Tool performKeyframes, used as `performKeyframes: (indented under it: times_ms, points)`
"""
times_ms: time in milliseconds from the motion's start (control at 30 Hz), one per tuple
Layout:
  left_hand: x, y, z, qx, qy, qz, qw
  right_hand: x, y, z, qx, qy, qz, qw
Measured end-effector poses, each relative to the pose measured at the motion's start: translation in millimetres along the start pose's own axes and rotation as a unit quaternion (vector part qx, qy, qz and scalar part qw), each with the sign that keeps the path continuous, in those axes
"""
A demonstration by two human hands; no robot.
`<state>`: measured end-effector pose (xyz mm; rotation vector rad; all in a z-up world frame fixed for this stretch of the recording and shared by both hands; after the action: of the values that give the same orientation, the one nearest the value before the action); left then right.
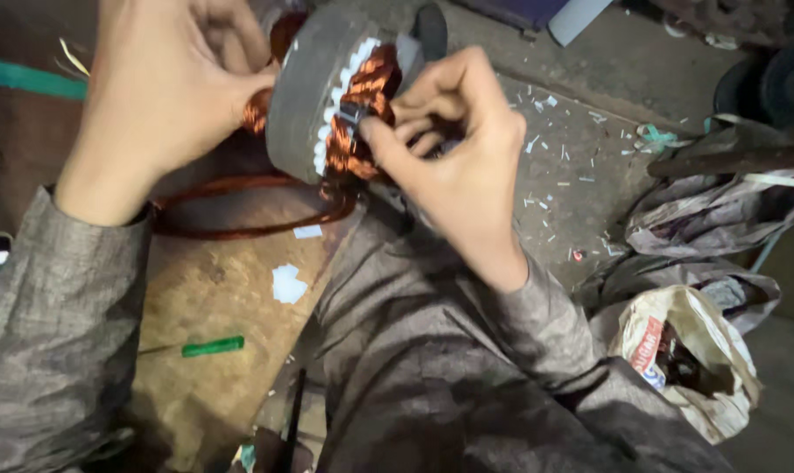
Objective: The person winds copper wire around the slots of a motor stator, using a screwdriver to push the wire into place and inserting white insulating material between layers. The person continues this process for multiple slots, adjusting the stator and wire as needed.
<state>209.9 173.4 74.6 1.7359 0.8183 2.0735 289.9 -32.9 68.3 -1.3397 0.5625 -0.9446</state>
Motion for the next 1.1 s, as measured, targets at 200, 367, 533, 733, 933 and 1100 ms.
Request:
performKeyframes:
  times_ms: [200,367,533,733,933,1100]
  points:
    - [8,43,-8,-0.218,0.078,0.026,0.973,0,10,7,0.016,-0.054,0.076,0.996]
    - [-1,25,-9,-0.236,0.033,-0.048,0.97,-10,-32,-17,0.343,-0.02,-0.306,0.888]
    - [-3,11,-6,-0.246,0.06,0.03,0.967,-2,-28,4,0.268,-0.014,-0.215,0.939]
    - [-3,12,-15,-0.293,0.082,-0.035,0.952,1,-19,-5,0.254,-0.012,-0.237,0.938]
    - [-4,6,-16,-0.28,0.029,-0.012,0.959,0,-15,-8,0.28,-0.03,-0.223,0.933]
    - [-7,3,-17,-0.284,0.015,-0.05,0.957,3,-16,-7,0.288,-0.025,-0.226,0.93]
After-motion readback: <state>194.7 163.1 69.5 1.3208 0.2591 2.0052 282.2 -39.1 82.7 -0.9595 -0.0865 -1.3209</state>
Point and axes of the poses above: each hand's wrist, its own z-axis towards the middle knuckle, its own x-axis out of the back of the hand, y = z × x, the point moved 8 cm from there along z, towards the middle knuckle, and after that the axes turned 7 degrees about -x, right-handed, at the moved point
